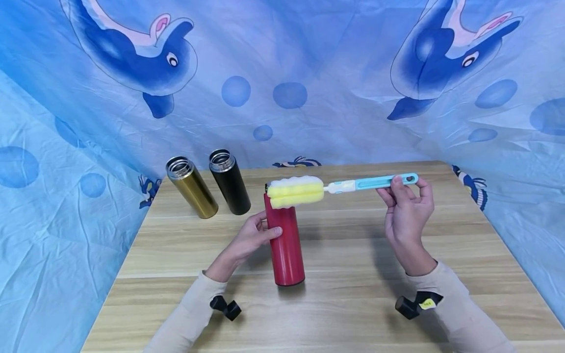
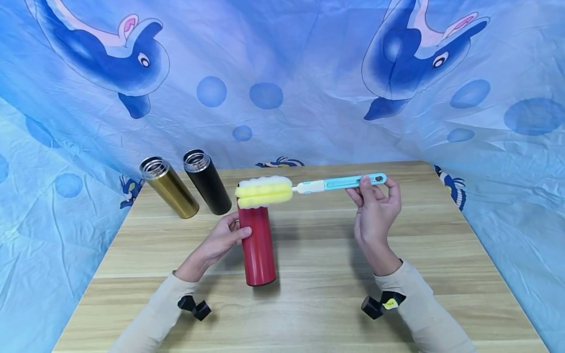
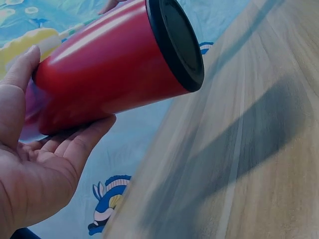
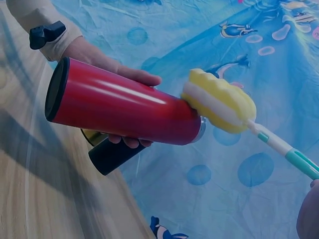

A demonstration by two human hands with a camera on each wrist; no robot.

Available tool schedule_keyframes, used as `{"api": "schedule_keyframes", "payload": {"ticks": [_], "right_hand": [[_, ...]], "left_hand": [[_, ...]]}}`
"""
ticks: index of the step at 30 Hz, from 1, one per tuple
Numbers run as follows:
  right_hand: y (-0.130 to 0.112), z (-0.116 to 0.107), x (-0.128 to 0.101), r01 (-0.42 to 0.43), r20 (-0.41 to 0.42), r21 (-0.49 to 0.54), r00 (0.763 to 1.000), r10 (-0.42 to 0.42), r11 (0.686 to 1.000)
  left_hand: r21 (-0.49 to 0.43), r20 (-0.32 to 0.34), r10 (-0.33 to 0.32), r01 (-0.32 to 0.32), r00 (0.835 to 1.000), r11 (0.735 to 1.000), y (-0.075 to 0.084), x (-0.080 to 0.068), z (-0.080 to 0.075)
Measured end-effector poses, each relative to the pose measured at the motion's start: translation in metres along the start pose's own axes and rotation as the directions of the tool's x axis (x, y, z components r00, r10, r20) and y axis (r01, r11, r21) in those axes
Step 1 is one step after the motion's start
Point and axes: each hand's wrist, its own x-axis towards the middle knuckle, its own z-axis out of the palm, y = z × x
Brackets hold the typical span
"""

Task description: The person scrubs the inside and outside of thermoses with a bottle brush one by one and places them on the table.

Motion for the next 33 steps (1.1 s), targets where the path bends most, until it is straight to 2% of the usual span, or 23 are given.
{"api": "schedule_keyframes", "payload": {"ticks": [9,14,20,26,33], "right_hand": [[0.0024,-0.0017,-0.0007,0.000,-0.005,-0.013,1.000,0.000,1.000],[0.0031,-0.0020,-0.0005,-0.003,-0.021,-0.011,1.000,0.003,1.000],[0.0011,-0.0002,0.0016,0.013,-0.037,-0.011,0.999,-0.013,1.000],[-0.0014,0.0055,0.0039,0.037,-0.019,-0.004,0.999,-0.037,0.999],[-0.0038,0.0041,0.0001,0.004,-0.023,-0.026,1.000,-0.005,1.000]], "left_hand": [[-0.102,0.088,0.044,-0.035,0.995,0.994,0.0018,-0.0035,-0.0007],[-0.127,0.120,0.071,-0.056,0.990,0.990,-0.0001,-0.0048,-0.0030],[-0.092,0.110,0.073,-0.063,0.991,0.994,-0.0017,-0.0076,-0.0065],[-0.079,0.116,0.091,-0.082,0.989,0.993,-0.0056,-0.0086,-0.0096],[-0.094,0.081,0.085,-0.077,0.993,0.993,-0.0043,-0.0100,-0.0099]]}}
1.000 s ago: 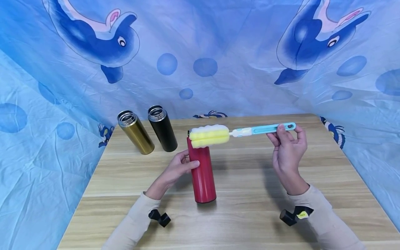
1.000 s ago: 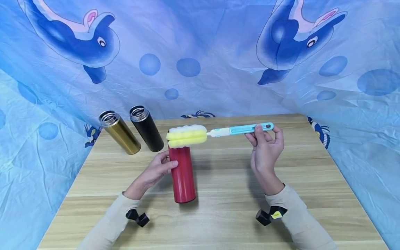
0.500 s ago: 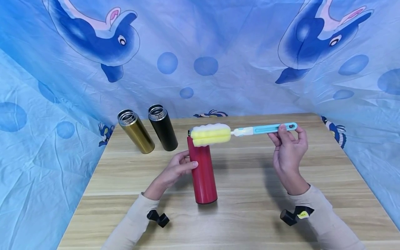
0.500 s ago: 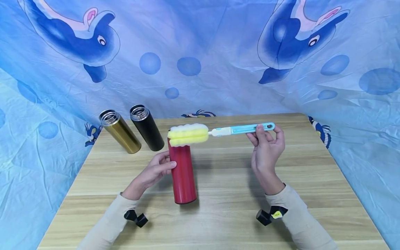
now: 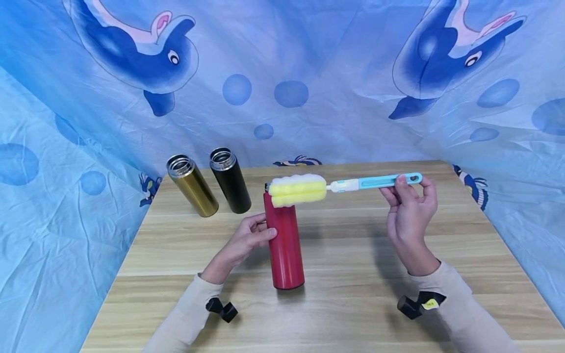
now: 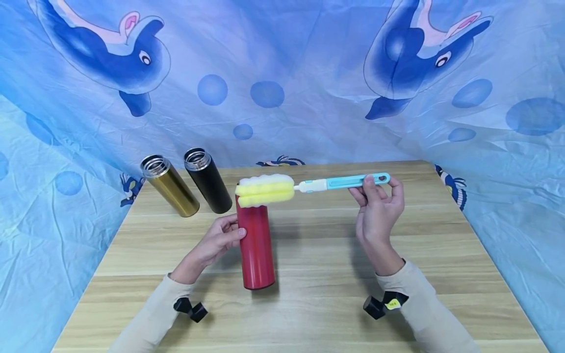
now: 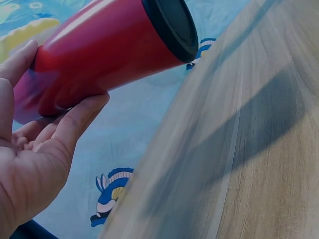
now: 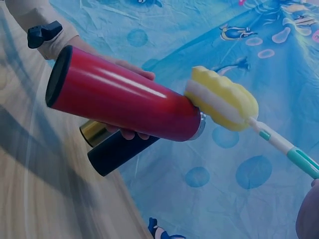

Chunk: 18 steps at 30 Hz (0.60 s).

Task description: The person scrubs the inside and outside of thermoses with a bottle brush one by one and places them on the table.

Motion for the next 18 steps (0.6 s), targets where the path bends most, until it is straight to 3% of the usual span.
{"api": "schedule_keyframes", "payload": {"ticks": [10,18], "right_hand": [[-0.003,-0.013,-0.009,-0.048,-0.002,-0.037,0.999,0.048,0.998],[-0.006,-0.025,-0.015,-0.094,-0.011,-0.067,0.996,0.093,0.993]], "left_hand": [[-0.024,-0.014,-0.028,0.028,1.000,0.999,0.005,0.002,-0.001],[-0.072,-0.010,0.005,-0.006,1.000,0.997,0.006,0.006,-0.002]]}}
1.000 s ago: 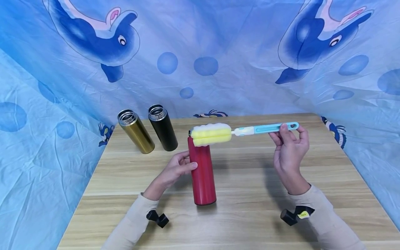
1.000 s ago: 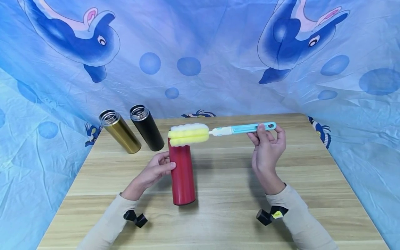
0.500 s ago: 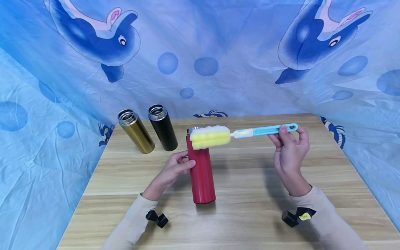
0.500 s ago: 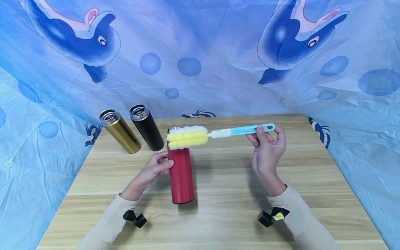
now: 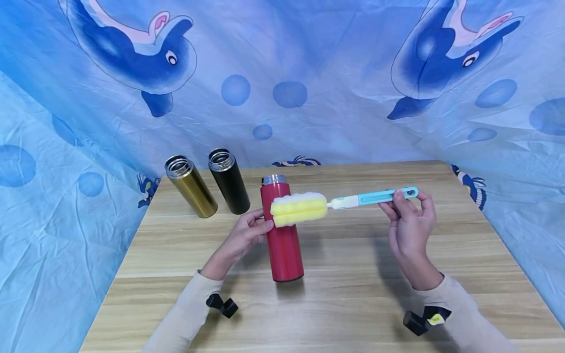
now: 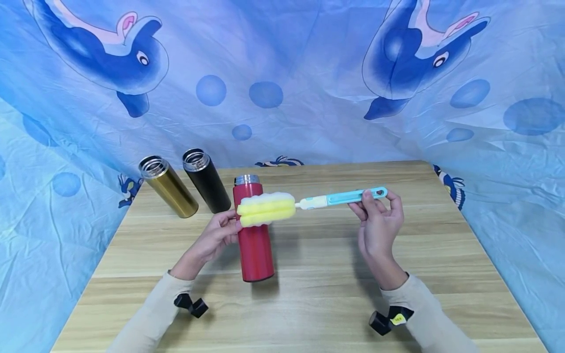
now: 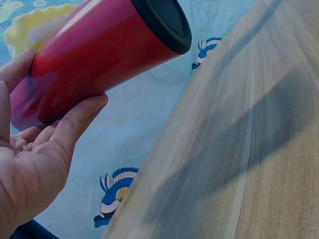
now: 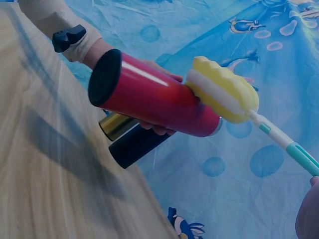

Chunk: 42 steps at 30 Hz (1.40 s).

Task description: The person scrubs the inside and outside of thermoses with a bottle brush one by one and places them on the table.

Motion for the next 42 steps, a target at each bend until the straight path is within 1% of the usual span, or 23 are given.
{"api": "schedule_keyframes", "payload": {"ticks": [10,17,22,27,34,42], "right_hand": [[-0.004,-0.013,-0.011,-0.049,-0.013,-0.040,0.999,0.048,0.998],[-0.008,-0.023,-0.019,-0.082,-0.022,-0.077,0.997,0.080,0.994],[-0.010,-0.029,-0.024,-0.112,-0.037,-0.081,0.993,0.109,0.990],[-0.013,-0.034,-0.029,-0.133,-0.038,-0.082,0.991,0.130,0.988],[-0.017,-0.039,-0.034,-0.140,-0.014,-0.084,0.990,0.139,0.987],[-0.021,-0.045,-0.040,-0.109,0.043,-0.076,0.993,0.113,0.991]], "left_hand": [[-0.011,-0.018,0.028,-0.028,0.999,1.000,0.000,0.005,-0.003],[0.019,-0.032,0.038,-0.038,0.999,0.999,0.002,0.010,-0.004],[0.034,-0.069,0.025,-0.022,0.997,0.999,0.003,0.013,-0.003],[0.046,-0.098,0.033,-0.029,0.995,0.999,0.005,0.017,-0.004],[0.038,-0.103,0.046,-0.042,0.994,0.998,0.007,0.018,-0.005],[0.045,-0.118,0.060,-0.055,0.991,0.997,0.012,0.023,-0.006]]}}
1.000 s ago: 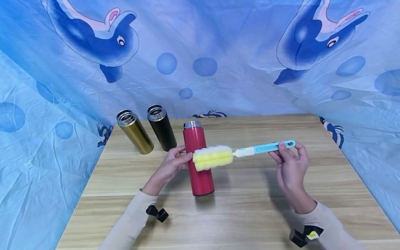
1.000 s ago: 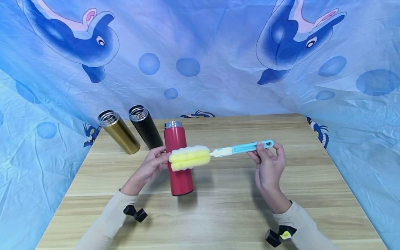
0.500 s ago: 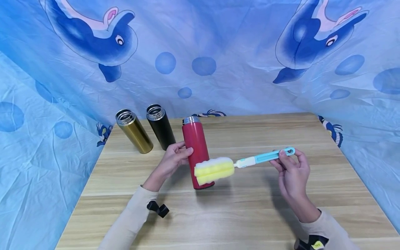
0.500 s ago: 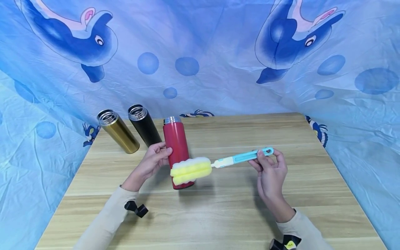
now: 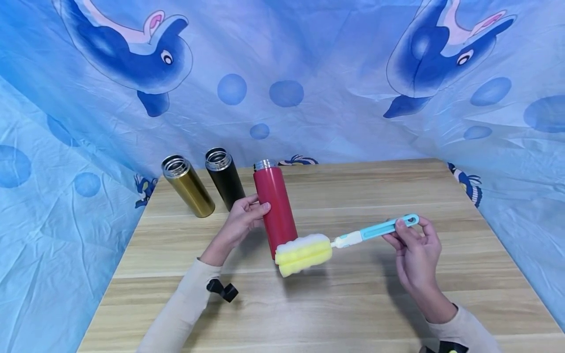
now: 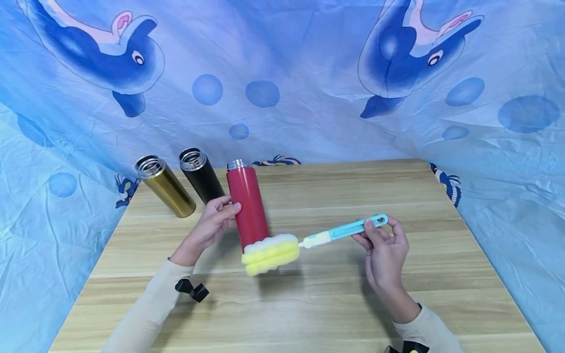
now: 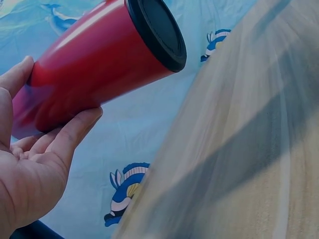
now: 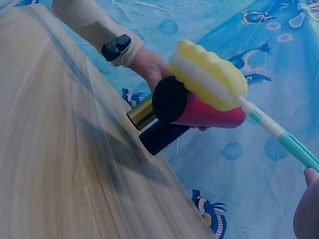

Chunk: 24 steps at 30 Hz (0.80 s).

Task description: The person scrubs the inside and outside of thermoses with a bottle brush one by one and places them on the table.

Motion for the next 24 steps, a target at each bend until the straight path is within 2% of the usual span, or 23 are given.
{"api": "schedule_keyframes", "payload": {"ticks": [11,24], "right_hand": [[0.004,-0.010,-0.004,0.031,-0.003,0.023,1.000,-0.031,0.999],[0.020,-0.020,-0.005,-0.011,-0.066,-0.065,0.998,0.006,0.998]], "left_hand": [[-0.026,-0.043,0.017,-0.019,0.999,0.999,0.000,0.007,-0.004],[-0.130,-0.011,0.058,-0.059,0.998,0.990,0.000,0.008,0.001]]}}
